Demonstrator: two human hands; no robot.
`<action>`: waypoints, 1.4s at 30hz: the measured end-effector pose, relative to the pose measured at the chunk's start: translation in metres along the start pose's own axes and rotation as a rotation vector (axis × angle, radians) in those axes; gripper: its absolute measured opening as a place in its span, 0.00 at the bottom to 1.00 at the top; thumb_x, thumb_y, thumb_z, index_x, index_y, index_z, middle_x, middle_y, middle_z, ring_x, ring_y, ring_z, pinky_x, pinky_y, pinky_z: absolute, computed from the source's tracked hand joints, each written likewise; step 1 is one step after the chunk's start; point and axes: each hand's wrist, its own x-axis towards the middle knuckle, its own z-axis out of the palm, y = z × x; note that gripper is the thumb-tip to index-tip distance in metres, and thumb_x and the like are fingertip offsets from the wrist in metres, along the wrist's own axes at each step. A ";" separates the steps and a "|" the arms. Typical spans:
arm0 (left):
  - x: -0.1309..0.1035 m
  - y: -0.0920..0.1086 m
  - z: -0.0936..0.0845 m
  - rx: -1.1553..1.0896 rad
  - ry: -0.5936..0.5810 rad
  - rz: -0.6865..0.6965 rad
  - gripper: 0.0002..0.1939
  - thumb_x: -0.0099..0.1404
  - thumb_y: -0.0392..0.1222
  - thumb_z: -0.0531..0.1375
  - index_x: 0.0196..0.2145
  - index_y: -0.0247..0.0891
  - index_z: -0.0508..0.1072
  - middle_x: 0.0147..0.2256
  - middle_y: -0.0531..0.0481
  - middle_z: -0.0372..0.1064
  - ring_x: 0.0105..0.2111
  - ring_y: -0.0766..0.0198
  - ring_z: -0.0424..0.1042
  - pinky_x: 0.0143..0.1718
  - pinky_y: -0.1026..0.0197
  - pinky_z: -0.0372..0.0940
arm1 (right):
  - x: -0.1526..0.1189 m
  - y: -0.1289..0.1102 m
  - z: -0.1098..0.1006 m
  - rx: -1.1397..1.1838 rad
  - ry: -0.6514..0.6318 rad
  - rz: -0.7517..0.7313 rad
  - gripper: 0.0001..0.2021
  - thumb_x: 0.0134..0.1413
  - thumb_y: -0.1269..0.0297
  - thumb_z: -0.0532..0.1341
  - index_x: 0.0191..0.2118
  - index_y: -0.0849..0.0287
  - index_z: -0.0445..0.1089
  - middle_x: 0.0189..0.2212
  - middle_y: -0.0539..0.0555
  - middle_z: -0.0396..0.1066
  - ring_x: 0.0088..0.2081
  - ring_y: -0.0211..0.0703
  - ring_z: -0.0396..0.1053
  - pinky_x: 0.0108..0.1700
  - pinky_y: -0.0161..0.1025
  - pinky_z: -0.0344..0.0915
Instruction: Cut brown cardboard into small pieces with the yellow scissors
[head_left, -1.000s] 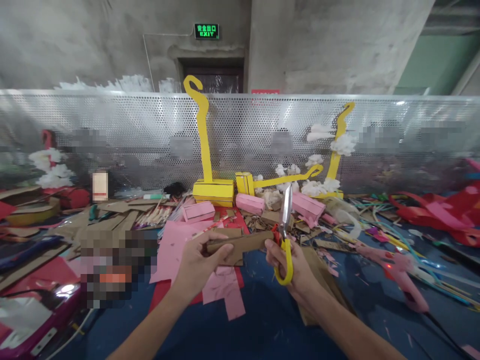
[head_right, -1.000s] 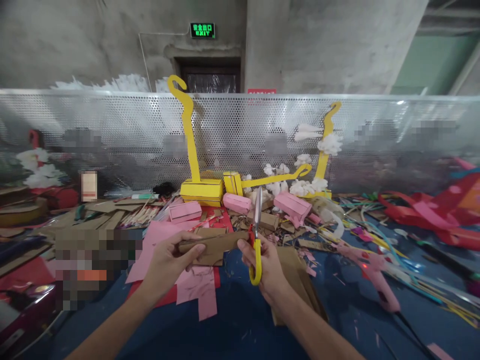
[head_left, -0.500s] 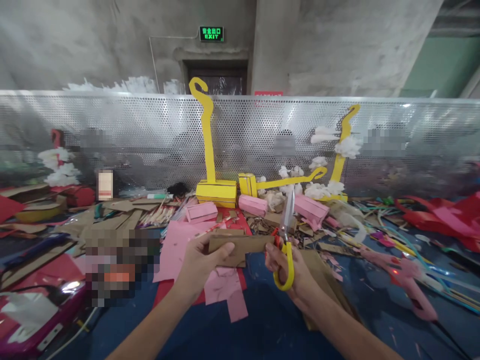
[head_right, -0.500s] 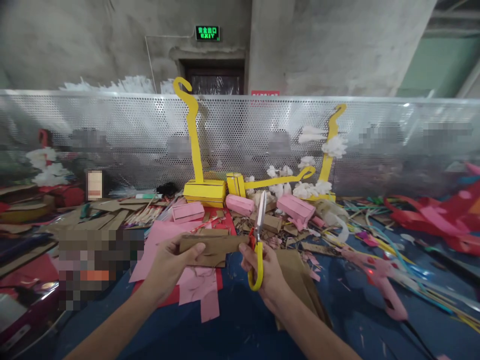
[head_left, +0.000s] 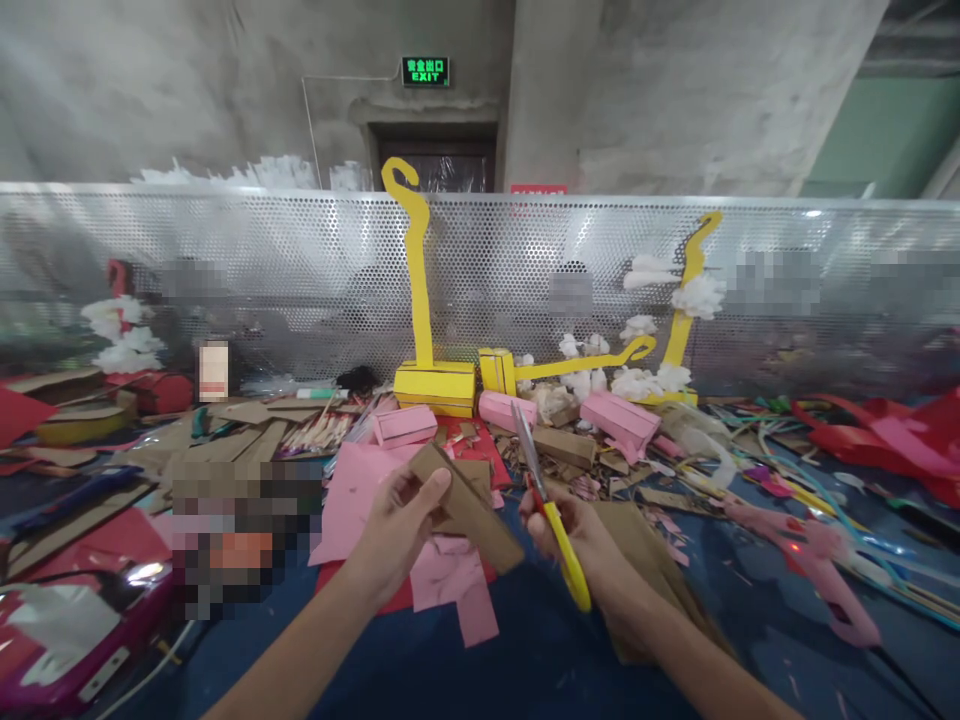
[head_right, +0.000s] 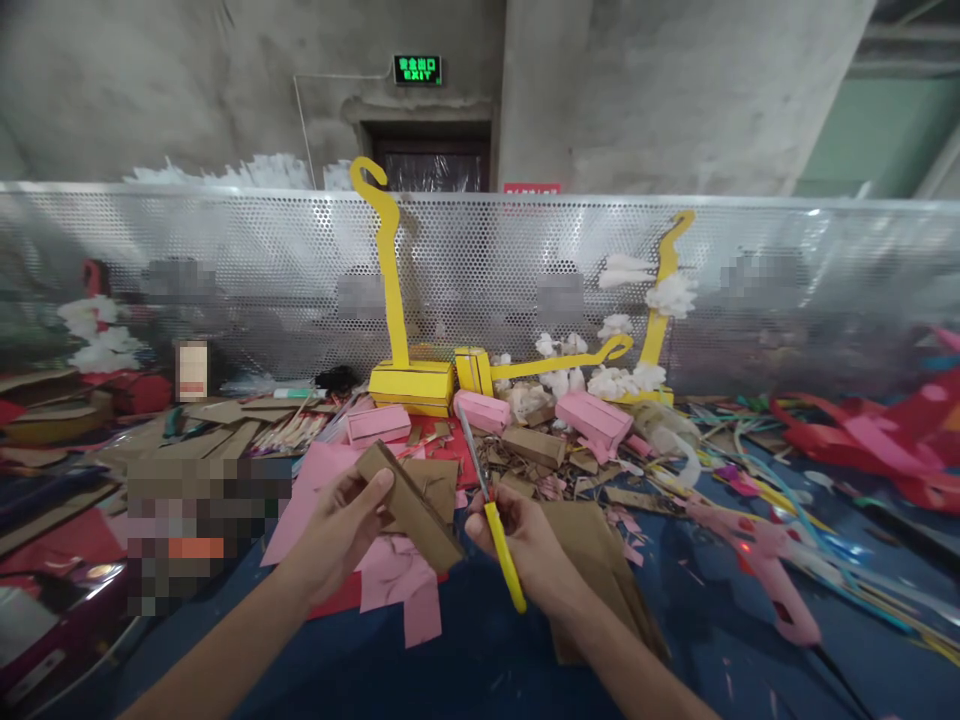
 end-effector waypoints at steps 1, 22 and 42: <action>-0.001 0.000 0.000 0.017 -0.044 -0.014 0.17 0.56 0.48 0.71 0.37 0.33 0.77 0.34 0.44 0.79 0.29 0.60 0.77 0.31 0.59 0.72 | -0.001 -0.002 -0.003 -0.037 -0.004 -0.024 0.19 0.35 0.60 0.77 0.33 0.58 0.71 0.25 0.45 0.63 0.24 0.32 0.55 0.25 0.30 0.54; 0.002 0.004 -0.021 0.138 -0.320 -0.018 0.14 0.57 0.45 0.70 0.38 0.35 0.77 0.33 0.48 0.75 0.31 0.65 0.73 0.36 0.63 0.69 | -0.029 -0.038 0.012 -0.773 -0.239 -0.206 0.06 0.57 0.66 0.62 0.39 0.55 0.64 0.35 0.49 0.69 0.33 0.41 0.62 0.35 0.36 0.58; 0.003 0.009 -0.022 0.242 -0.302 0.008 0.18 0.58 0.45 0.70 0.44 0.36 0.76 0.34 0.48 0.76 0.33 0.63 0.74 0.31 0.65 0.69 | -0.024 -0.020 0.009 -0.964 -0.228 -0.157 0.06 0.59 0.62 0.61 0.36 0.55 0.63 0.31 0.47 0.69 0.31 0.39 0.62 0.32 0.35 0.53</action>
